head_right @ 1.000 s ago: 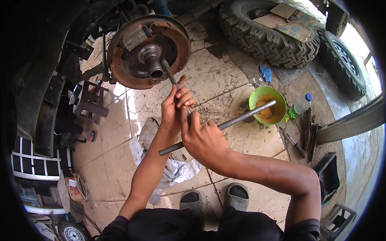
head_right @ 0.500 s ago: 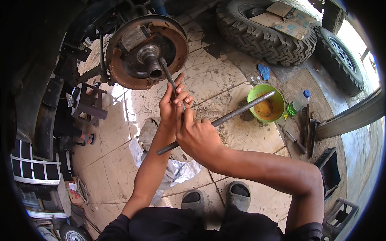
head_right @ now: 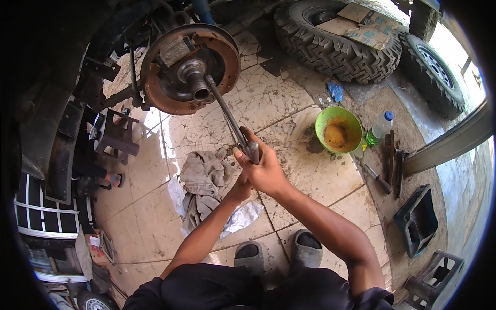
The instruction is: The person uses a cross wrench to loosen a nut on a wheel hub, removes the brake drum by hand, and then inserts the cross wrench back into the hub to rotate it.
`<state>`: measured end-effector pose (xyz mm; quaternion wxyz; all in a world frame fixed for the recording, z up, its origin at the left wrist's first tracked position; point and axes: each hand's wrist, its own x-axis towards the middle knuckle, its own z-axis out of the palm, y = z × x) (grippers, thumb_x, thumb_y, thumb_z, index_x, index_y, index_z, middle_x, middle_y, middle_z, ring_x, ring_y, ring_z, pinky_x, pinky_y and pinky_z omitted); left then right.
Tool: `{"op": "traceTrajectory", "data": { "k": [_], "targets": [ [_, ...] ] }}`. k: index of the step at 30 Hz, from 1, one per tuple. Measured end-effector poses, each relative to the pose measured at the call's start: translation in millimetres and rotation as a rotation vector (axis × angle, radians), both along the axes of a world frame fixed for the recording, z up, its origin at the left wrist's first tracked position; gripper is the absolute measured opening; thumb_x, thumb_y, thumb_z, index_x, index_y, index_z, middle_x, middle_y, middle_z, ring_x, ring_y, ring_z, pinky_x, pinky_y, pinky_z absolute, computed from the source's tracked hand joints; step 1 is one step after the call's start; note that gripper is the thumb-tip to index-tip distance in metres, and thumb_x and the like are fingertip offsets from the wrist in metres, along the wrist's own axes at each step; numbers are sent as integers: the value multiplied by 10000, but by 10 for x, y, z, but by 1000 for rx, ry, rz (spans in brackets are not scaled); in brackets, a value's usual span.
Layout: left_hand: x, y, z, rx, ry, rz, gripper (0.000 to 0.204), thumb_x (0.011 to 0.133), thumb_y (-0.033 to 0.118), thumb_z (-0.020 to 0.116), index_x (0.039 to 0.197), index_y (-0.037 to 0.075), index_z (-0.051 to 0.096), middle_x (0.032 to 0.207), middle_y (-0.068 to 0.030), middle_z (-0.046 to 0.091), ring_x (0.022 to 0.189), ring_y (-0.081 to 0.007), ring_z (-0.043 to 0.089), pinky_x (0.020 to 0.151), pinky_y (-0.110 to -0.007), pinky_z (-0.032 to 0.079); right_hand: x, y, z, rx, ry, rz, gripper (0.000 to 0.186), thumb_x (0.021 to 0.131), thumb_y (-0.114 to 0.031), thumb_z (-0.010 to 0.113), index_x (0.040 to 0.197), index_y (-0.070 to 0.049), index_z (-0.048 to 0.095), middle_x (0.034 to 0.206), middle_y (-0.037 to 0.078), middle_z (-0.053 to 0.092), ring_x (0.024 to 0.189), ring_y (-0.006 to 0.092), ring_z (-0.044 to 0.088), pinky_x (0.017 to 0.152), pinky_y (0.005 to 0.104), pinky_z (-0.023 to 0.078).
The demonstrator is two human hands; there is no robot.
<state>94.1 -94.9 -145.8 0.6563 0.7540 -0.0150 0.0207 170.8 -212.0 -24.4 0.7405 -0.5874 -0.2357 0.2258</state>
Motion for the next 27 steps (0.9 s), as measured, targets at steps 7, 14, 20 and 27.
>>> {"op": "traceTrajectory", "data": {
  "k": [7, 14, 20, 27],
  "targets": [
    [-52, 125, -104, 218, -203, 94, 291, 923, 232, 548, 722, 23, 560, 570, -86, 532, 558, -181, 538, 543, -381, 407, -31, 58, 401, -128, -750, -516, 452, 894, -180, 710, 1243, 18, 503, 806, 124, 634, 679, 204, 617, 594, 309, 497],
    [-62, -22, 486, 407, 169, 105, 367, 961, 302, 563, 746, 4, 558, 551, -98, 499, 508, -192, 481, 510, -370, 376, 208, -118, 552, -142, -491, -396, 244, 975, -165, 605, 817, 22, 600, 528, 106, 530, 444, 125, 473, 428, 311, 358],
    [-455, 279, 1437, 674, 257, -105, 237, 960, 249, 565, 986, 19, 613, 645, -167, 581, 583, -296, 578, 560, -412, 434, 1059, -775, -1025, -367, 192, -460, 407, 1024, -324, 518, 889, 36, 650, 570, 36, 574, 472, 90, 522, 435, 257, 389],
    [-841, 341, 1659, 1028, 453, -171, 274, 856, 86, 521, 1119, 61, 596, 820, -194, 682, 764, -418, 667, 662, -509, 522, 263, -346, -1147, -348, -31, -32, 538, 1031, -451, 442, 1046, 63, 602, 906, 117, 670, 884, 161, 608, 808, 301, 489]
  ]
}}
